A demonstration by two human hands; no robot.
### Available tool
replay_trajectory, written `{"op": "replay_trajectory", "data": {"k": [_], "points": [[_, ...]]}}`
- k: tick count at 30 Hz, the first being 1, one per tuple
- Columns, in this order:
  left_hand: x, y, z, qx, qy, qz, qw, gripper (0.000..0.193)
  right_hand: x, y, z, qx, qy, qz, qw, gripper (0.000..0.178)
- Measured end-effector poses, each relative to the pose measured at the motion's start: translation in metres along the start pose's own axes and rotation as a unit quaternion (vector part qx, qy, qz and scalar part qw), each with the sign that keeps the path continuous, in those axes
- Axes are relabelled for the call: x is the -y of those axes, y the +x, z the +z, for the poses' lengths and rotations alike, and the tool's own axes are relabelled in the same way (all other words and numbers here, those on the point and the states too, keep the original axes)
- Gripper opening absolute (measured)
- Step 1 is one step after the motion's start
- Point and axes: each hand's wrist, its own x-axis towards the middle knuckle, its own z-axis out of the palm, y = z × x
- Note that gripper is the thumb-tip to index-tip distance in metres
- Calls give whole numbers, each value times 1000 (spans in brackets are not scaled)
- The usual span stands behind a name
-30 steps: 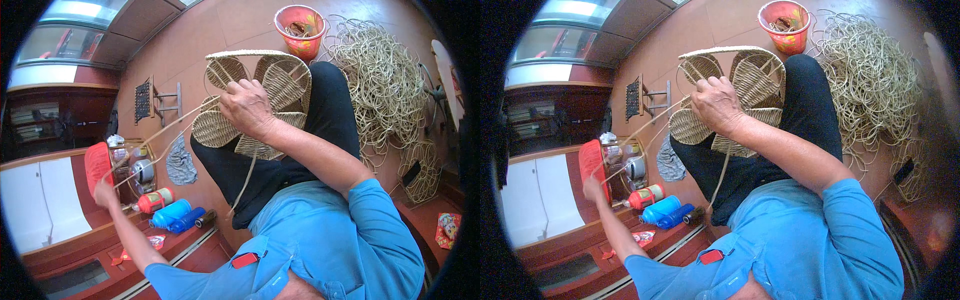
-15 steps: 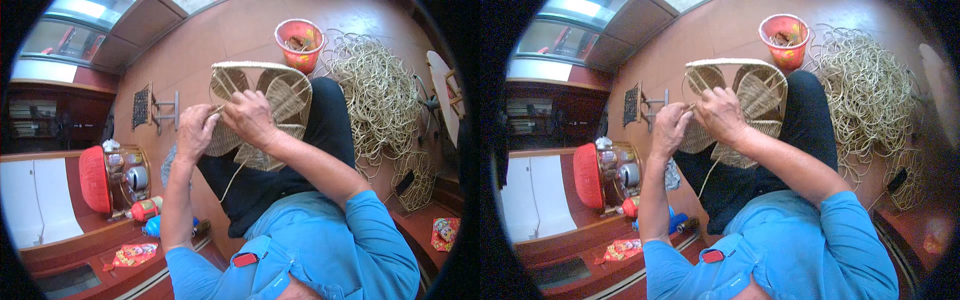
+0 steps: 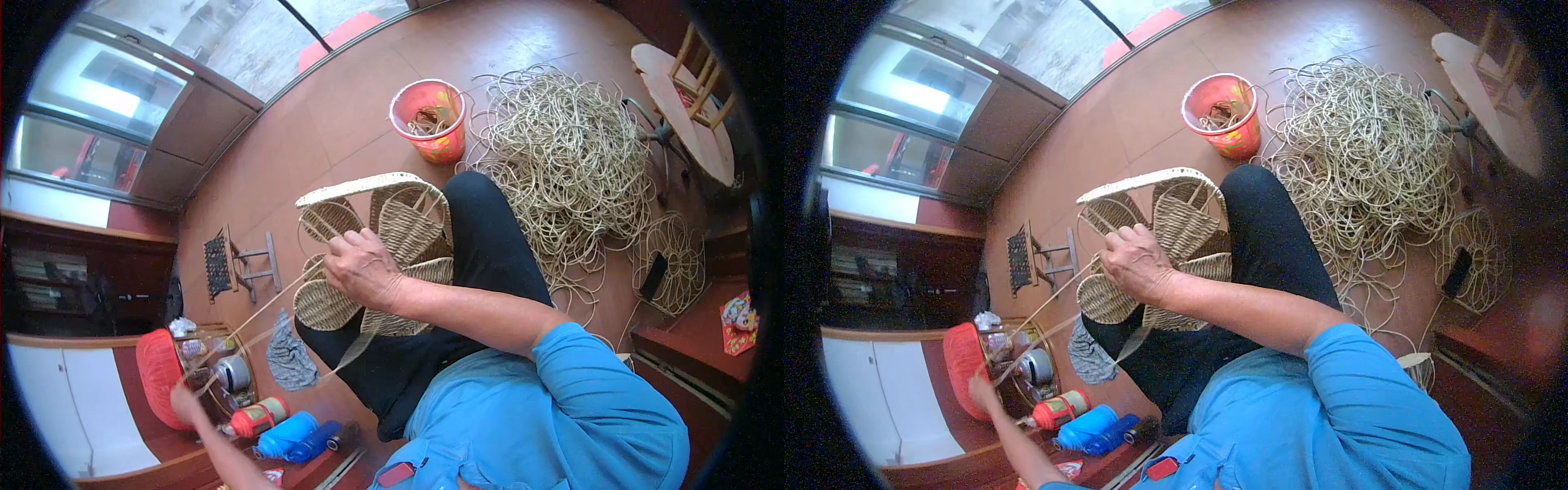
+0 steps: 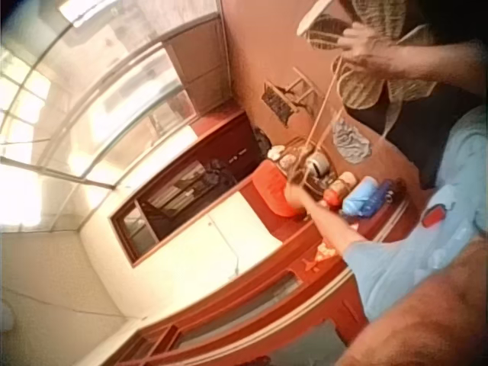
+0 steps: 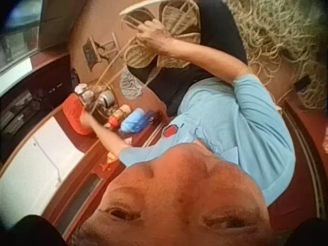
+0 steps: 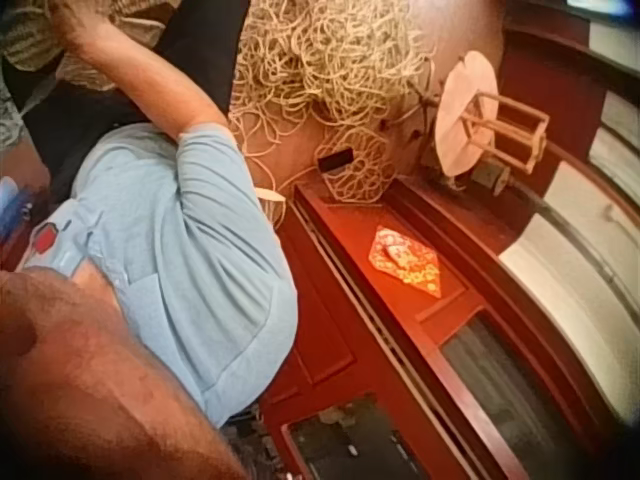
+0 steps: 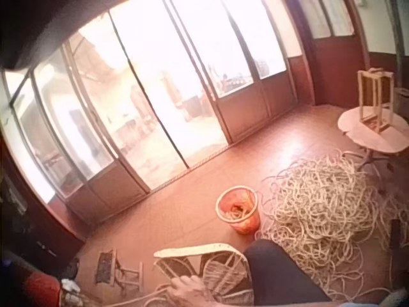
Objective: The recorder is weaving a large flower-like object from straw or similar plant fibers.
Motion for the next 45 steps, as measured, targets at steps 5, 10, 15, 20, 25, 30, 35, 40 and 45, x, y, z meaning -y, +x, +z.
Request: {"op": "replay_trajectory", "data": {"k": [5, 10, 15, 20, 25, 30, 35, 40, 45], "points": [[35, -19, -2, 86, 55, -266, 958, 48, -15, -9, 11, 14, -10, 2, 1000, 17], [-209, -41, -42, 125, -365, 85, 918, 46, -10, 7, 1, 20, -26, -1, 999, 19], [-416, -105, -119, 108, -456, 318, 824, 33, -3, 9, -2, 8, -19, -19, 1000, 17], [-443, -106, -102, 6, -399, 368, 840, 17, 0, 8, -3, 24, -25, -15, 999, 18], [-407, -93, -86, -87, -333, 354, 870, 12, -3, 10, -8, 35, -35, -21, 999, 18], [-224, -44, -30, -42, -327, 103, 939, 28, -3, 17, -5, 40, -33, -33, 998, 27], [46, -52, 41, -21, -324, -272, 906, 29, 5, 29, -1, 42, -27, -64, 997, 52], [-9, -111, 56, 255, -315, -189, 894, 41, -2, 36, 1, 155, -126, -107, 974, 71], [-163, -184, 47, 263, -529, -109, 800, 39, 6, 42, 6, 214, -118, -93, 965, 70]]}}
